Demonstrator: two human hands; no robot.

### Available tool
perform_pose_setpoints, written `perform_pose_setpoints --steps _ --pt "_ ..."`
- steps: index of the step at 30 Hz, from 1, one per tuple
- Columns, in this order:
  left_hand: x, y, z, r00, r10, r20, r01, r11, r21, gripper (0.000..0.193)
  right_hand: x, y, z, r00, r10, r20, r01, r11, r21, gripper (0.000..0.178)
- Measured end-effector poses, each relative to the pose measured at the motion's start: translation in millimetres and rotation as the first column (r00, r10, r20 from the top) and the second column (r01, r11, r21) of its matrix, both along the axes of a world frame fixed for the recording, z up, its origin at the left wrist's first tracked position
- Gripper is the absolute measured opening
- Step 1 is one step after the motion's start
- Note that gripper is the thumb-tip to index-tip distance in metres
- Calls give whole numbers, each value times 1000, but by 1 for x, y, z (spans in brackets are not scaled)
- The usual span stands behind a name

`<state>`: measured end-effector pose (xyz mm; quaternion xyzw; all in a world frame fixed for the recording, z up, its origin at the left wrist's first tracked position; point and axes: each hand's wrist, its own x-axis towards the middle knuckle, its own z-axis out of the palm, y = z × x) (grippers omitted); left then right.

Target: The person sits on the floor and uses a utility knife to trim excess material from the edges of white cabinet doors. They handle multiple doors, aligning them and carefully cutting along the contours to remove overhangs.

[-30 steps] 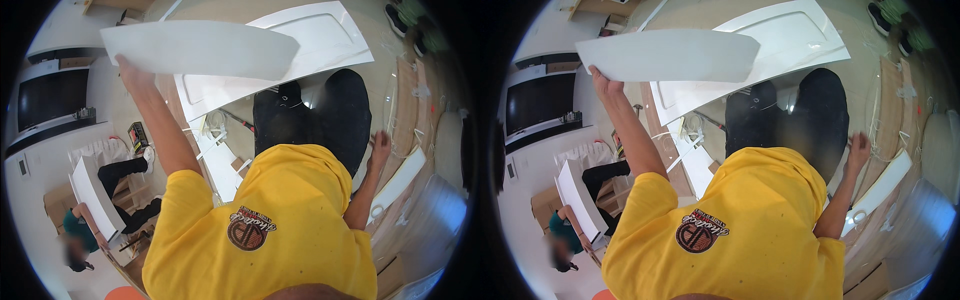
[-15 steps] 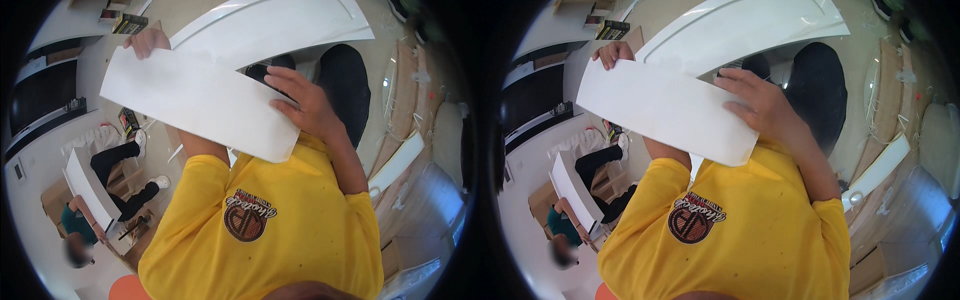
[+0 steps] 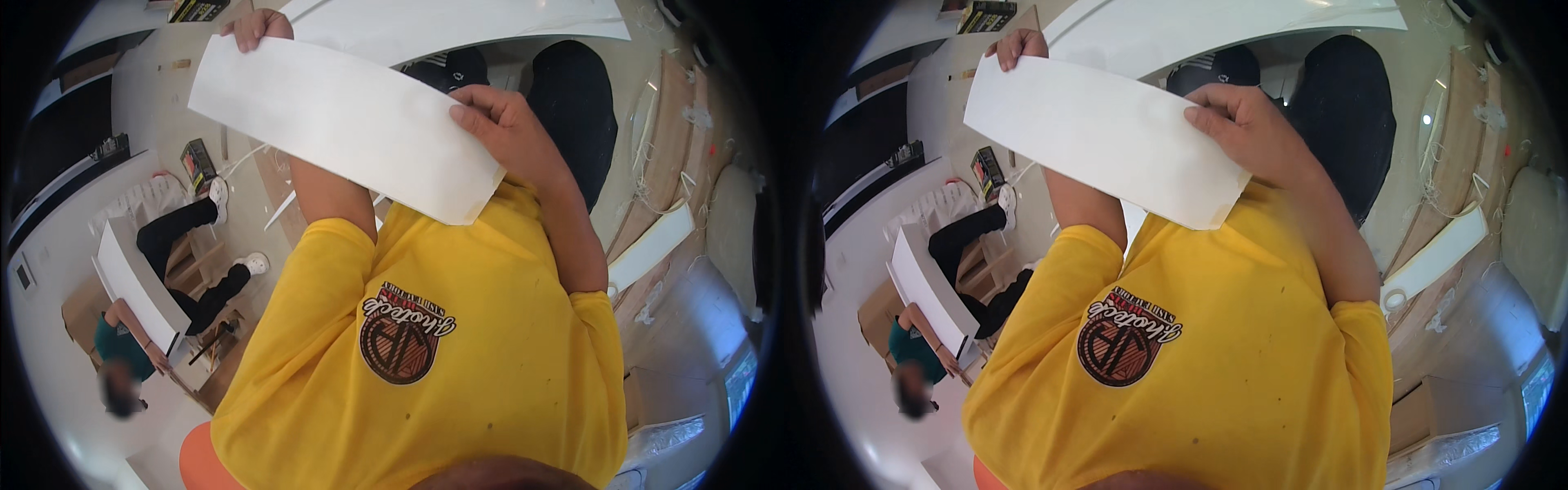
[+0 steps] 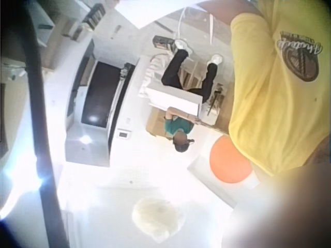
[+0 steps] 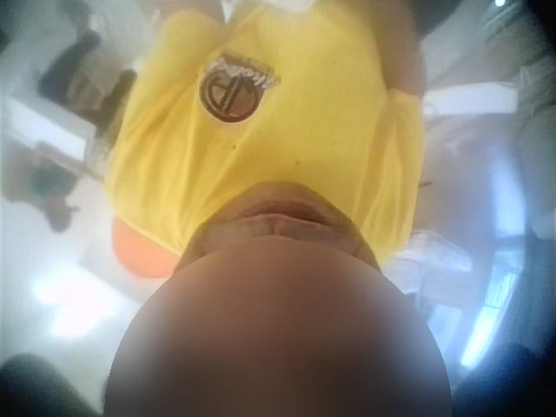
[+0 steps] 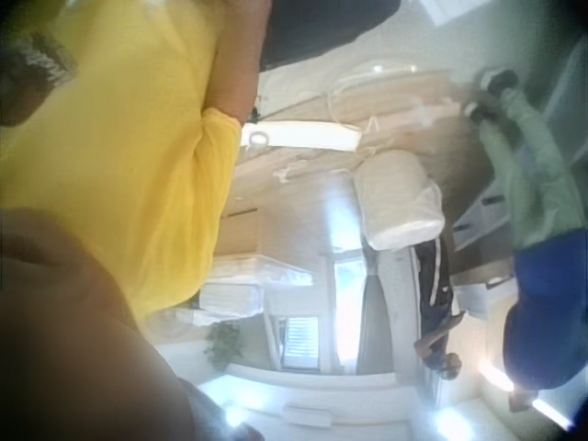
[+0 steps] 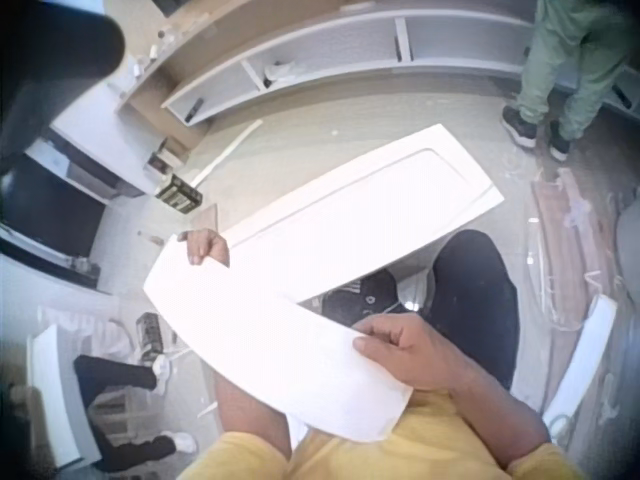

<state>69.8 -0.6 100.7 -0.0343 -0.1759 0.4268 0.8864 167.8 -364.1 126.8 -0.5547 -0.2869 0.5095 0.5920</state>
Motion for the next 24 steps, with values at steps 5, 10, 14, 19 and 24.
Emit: perform_pose_setpoints --steps 5,10,14,19,24 --pt "-10 2 -27 962 169 -212 -180 983 -31 35 -2 -1 -11 998 11 -67 -15 998 -59 24" --pt "-18 -14 -36 994 15 -106 -9 998 59 31 -6 -1 -18 999 -13 -37 9 994 -107 24" --pt "-19 -38 -40 972 -133 -194 143 989 38 32 -7 5 -15 996 -46 -73 35 989 -144 28" --pt "-20 -69 -50 976 -135 -168 141 990 23 29 -30 -5 17 314 -151 937 109 986 123 45" --pt "-29 -75 -34 976 -14 -216 14 1000 -1 26 -59 -19 28 350 -36 936 -58 997 60 42"
